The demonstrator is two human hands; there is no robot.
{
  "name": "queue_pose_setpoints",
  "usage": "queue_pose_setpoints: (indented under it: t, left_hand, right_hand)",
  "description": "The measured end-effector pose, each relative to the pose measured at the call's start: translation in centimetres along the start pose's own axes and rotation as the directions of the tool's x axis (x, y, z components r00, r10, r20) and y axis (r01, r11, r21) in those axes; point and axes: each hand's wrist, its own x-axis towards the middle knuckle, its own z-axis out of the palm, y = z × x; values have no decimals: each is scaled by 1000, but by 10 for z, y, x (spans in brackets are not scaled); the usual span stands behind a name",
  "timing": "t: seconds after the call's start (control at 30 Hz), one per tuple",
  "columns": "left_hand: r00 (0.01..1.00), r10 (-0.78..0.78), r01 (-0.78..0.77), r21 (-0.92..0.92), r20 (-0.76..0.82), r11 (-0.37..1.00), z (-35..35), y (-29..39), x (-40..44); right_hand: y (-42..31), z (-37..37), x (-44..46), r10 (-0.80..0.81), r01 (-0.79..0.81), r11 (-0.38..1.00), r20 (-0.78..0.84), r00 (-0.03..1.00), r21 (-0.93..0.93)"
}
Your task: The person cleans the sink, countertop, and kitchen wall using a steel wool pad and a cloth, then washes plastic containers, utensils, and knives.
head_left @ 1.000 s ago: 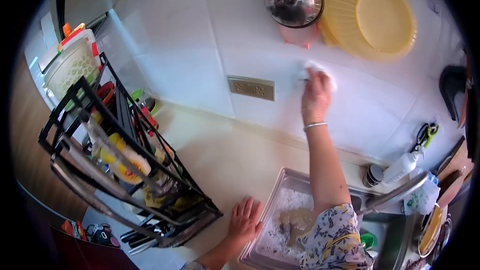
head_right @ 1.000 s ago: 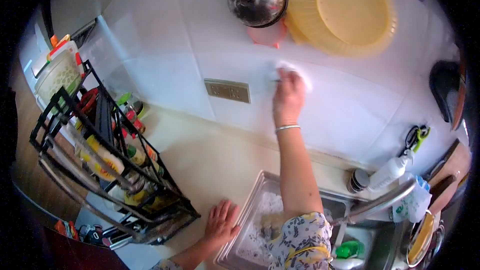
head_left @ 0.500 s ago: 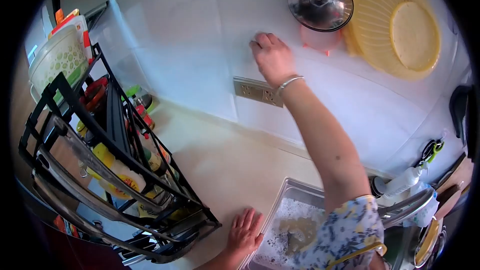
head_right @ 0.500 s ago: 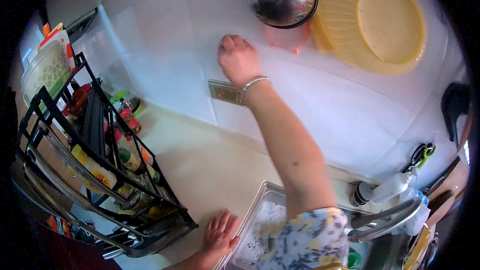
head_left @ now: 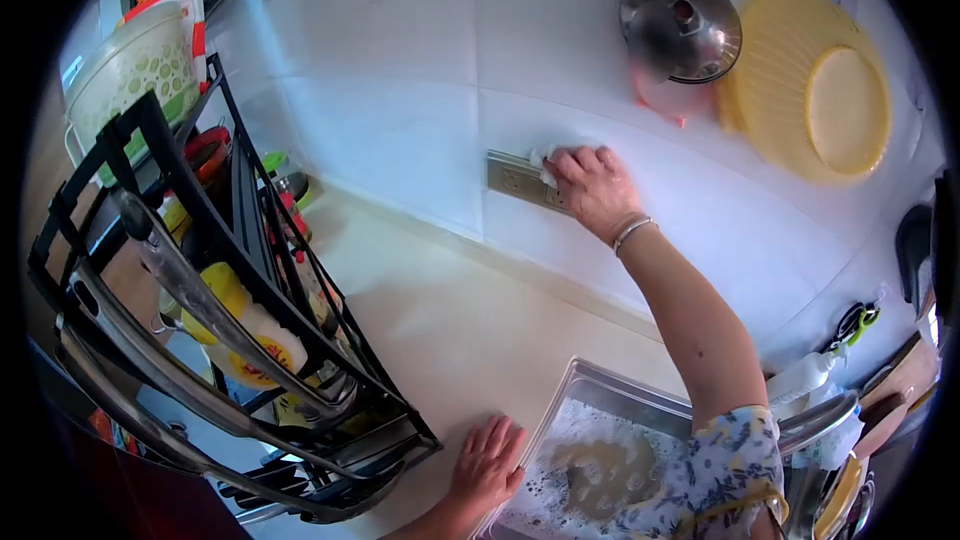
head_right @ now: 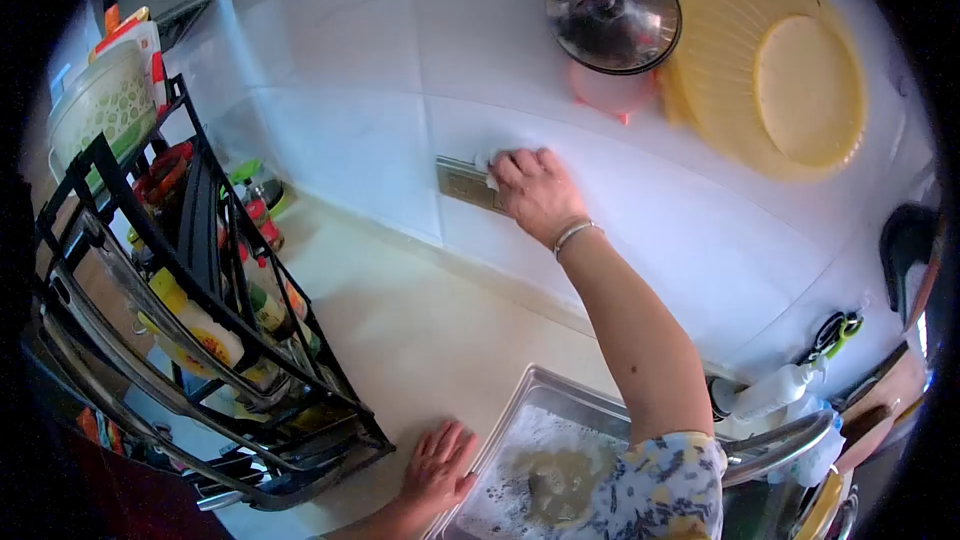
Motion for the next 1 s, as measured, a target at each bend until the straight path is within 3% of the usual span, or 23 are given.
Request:
queue_pose_setpoints:
  t: [0.07,0.1,0.2,0.27,0.4,0.57,0.67,0.73,0.77,0.83,0.9,0.97,1.0]
  left_hand:
    - [1000,1,-1,12,25,1000,-2,-2,-2]
    - [1000,-3,3,6,25,1000,-4,-1,0]
    - [1000,-11,12,-15,18,1000,-1,-2,-3]
    - [1000,-16,16,-33,2,999,-1,-2,-4]
    - [1000,-1,1,-23,4,1000,-4,-2,-3]
    - [1000,3,-3,11,-8,1000,-3,-3,-4]
    - [1000,-2,1,-28,-16,1000,-6,-2,-2]
    - [999,-49,49,-13,-2,999,-7,2,-4]
    - [996,-88,88,-9,16,996,-7,5,-7]
    - [997,-82,82,-21,-15,996,-14,7,-3]
    - [997,-72,71,-29,-29,997,-11,7,-4]
    - [997,-74,72,-42,-33,997,-13,10,-5]
    - [996,-82,80,-45,-35,996,-15,9,-6]
  right_hand:
    - [10,-13,16,137,-137,991,71,988,-15]
    - [18,-27,29,175,-179,980,-51,983,-92]
    - [17,-25,15,150,-150,988,-3,989,-17]
    - [4,-17,-20,-42,40,999,75,996,18]
    - [11,-33,-11,22,-24,1000,156,988,9]
    - [33,-16,106,145,-155,985,-125,981,-77]
    - [72,-11,181,302,-351,925,-280,911,-146]
    - [108,-21,217,402,-500,853,-421,813,-151]
    - [97,-70,220,511,-504,760,-103,853,-410]
    - [98,-67,223,474,-496,754,-166,865,-430]
    - [86,-17,221,246,-311,870,-208,947,-384]
    - [30,57,196,242,-228,966,-114,964,125]
    - [-7,69,177,198,-209,974,123,972,85]
